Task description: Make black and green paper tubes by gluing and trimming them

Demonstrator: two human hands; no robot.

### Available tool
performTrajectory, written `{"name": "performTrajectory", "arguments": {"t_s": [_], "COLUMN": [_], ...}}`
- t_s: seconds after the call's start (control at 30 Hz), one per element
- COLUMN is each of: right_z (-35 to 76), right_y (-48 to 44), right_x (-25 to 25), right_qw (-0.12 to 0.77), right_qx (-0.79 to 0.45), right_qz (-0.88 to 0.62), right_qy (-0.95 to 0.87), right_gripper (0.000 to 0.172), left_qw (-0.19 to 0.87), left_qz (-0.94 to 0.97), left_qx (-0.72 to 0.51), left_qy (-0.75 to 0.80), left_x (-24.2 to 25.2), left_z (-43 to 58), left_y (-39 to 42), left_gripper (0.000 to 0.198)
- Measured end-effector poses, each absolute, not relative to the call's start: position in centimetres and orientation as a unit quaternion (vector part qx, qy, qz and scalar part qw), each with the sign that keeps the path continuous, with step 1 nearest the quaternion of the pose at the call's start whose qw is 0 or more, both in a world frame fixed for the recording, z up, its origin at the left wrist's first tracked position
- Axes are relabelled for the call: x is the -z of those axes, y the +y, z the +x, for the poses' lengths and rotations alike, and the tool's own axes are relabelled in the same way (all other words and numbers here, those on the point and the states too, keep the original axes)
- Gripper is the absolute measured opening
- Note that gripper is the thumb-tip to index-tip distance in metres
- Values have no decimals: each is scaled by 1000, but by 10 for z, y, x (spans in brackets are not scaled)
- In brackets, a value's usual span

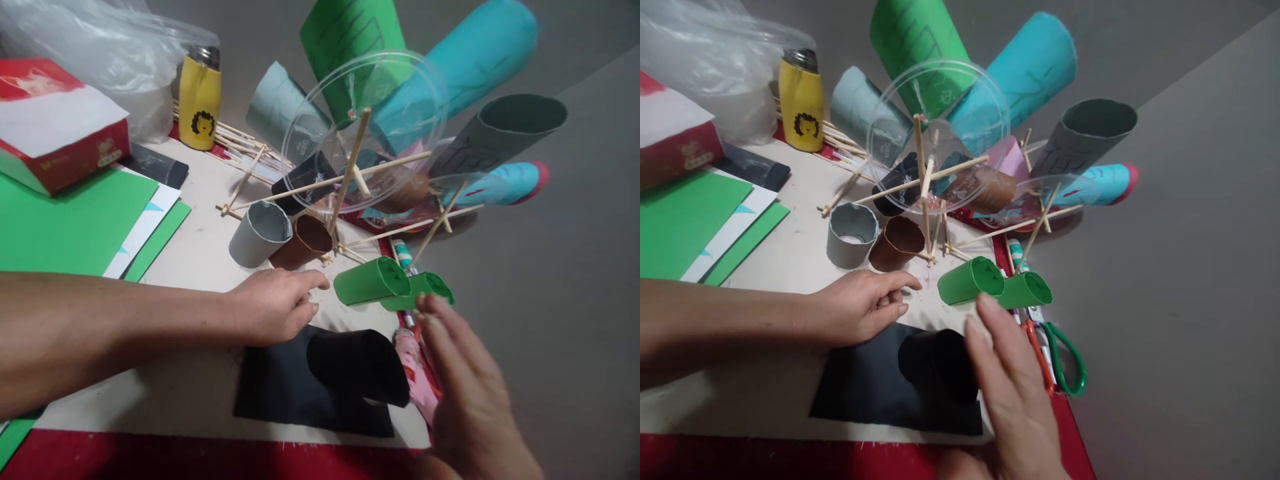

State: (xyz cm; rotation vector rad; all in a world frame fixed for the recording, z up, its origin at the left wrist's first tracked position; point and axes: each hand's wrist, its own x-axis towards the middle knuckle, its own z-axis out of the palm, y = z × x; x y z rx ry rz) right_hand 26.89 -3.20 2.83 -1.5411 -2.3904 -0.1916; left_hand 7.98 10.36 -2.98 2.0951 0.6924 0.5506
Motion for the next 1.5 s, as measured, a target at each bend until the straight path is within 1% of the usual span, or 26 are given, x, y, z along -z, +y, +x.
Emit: {"name": "performTrajectory", "arguments": {"t_s": [0.13,0.2,0.27,0.3,0.37,0.4,0.43,0.47,0.53,0.57,0.63,0.7,0.83,0.97,1.03,1.1,1.17,1.23,1.37,1.5], "right_z": [268,271,273,271,263,257,250,243,237,239,250,267,284,281,279,279,278,276,274,274], "right_y": [-18,-14,-15,-17,-25,-28,-32,-34,-36,-35,-32,-29,-22,-15,-12,-9,-6,-4,-1,1], "right_x": [-18,-16,-18,-20,-25,-28,-30,-32,-34,-35,-35,-35,-37,-39,-39,-39,-39,-39,-40,-40], "right_qw": [65,64,83,105,182,237,295,342,417,434,414,401,342,311,306,300,295,296,297,288], "right_qx": [47,43,20,6,-11,-12,-3,32,96,111,81,34,-65,-121,-145,-157,-158,-157,-148,-139], "right_qz": [-442,-436,-448,-459,-506,-548,-601,-634,-686,-699,-714,-680,-662,-630,-632,-635,-637,-638,-636,-631], "right_qy": [-893,-896,-890,-882,-843,-802,-742,-693,-588,-558,-559,-613,-663,-701,-697,-694,-694,-693,-697,-707], "right_gripper": [71,72,71,70,63,56,45,37,30,27,21,17,25,35,38,40,39,37,34,38], "left_qw": [417,417,417,418,420,421,422,424,426,427,428,429,418,330,272,222,181,153,136,148], "left_qz": [838,837,838,838,837,836,835,834,832,831,829,828,831,848,863,886,912,937,970,972], "left_qx": [-232,-234,-231,-229,-226,-226,-227,-227,-229,-229,-232,-236,-257,-346,-387,-392,-365,-314,-196,-162], "left_qy": [266,265,267,267,269,270,271,271,271,272,275,273,262,229,177,107,43,17,52,87], "left_x": [31,31,30,29,28,28,28,28,29,30,31,31,24,7,-2,-12,-21,-29,-37,-36], "left_z": [81,81,81,81,80,80,80,80,80,80,79,79,75,68,64,62,62,64,73,77], "left_y": [104,104,104,104,103,103,103,103,103,103,102,102,101,94,88,80,72,65,55,51], "left_gripper": [39,39,38,38,38,37,37,36,36,36,36,37,33,26,23,25,30,31,26,24]}}
